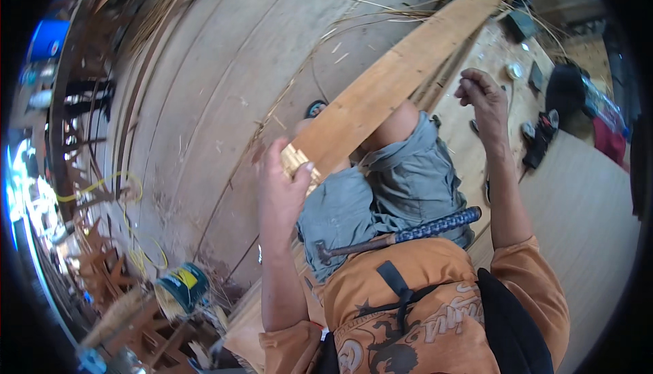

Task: Weaving rattan strips onto a wooden furniture frame and securing them with nails using a hammer.

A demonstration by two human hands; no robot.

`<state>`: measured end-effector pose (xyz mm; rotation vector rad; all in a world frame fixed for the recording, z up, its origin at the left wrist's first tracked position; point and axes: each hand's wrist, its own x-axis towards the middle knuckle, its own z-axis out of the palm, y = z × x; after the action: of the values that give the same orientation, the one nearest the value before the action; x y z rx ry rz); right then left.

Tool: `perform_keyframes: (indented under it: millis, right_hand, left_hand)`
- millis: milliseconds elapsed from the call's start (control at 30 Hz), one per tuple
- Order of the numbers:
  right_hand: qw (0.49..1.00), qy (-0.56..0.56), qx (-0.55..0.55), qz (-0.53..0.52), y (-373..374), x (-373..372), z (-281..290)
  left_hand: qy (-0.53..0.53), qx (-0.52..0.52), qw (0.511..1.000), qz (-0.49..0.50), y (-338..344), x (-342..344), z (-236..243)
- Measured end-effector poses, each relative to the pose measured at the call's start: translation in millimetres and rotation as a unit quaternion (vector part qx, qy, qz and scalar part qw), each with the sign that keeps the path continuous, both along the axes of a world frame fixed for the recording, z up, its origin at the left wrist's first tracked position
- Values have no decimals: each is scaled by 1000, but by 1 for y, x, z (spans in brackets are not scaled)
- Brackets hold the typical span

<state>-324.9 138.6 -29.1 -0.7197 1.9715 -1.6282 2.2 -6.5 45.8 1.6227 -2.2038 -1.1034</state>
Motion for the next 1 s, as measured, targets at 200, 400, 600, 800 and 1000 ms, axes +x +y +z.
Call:
perform_keyframes:
  millis: [200, 400, 600, 800, 1000]
  right_hand:
    - [943, 152, -56, 292, -82, 119, 55]
    - [866, 255, -24, 430, -122, 168, 46]
    - [825, 308, -4, 474, -128, 172, 46]
    - [810, 331, 0, 484, -128, 172, 46]
    - [799, 360, 1, 481, -128, 173, 44]
  left_hand:
    - [-7, -46, 999, -16, -3, 7, -3]
    - [14, -88, 996, -21, -5, 9, -8]
    - [33, -83, 996, -19, -6, 13, -10]
    - [39, -77, 996, -7, -6, 11, -6]
    - [36, -49, 998, -5, -8, 11, -3]
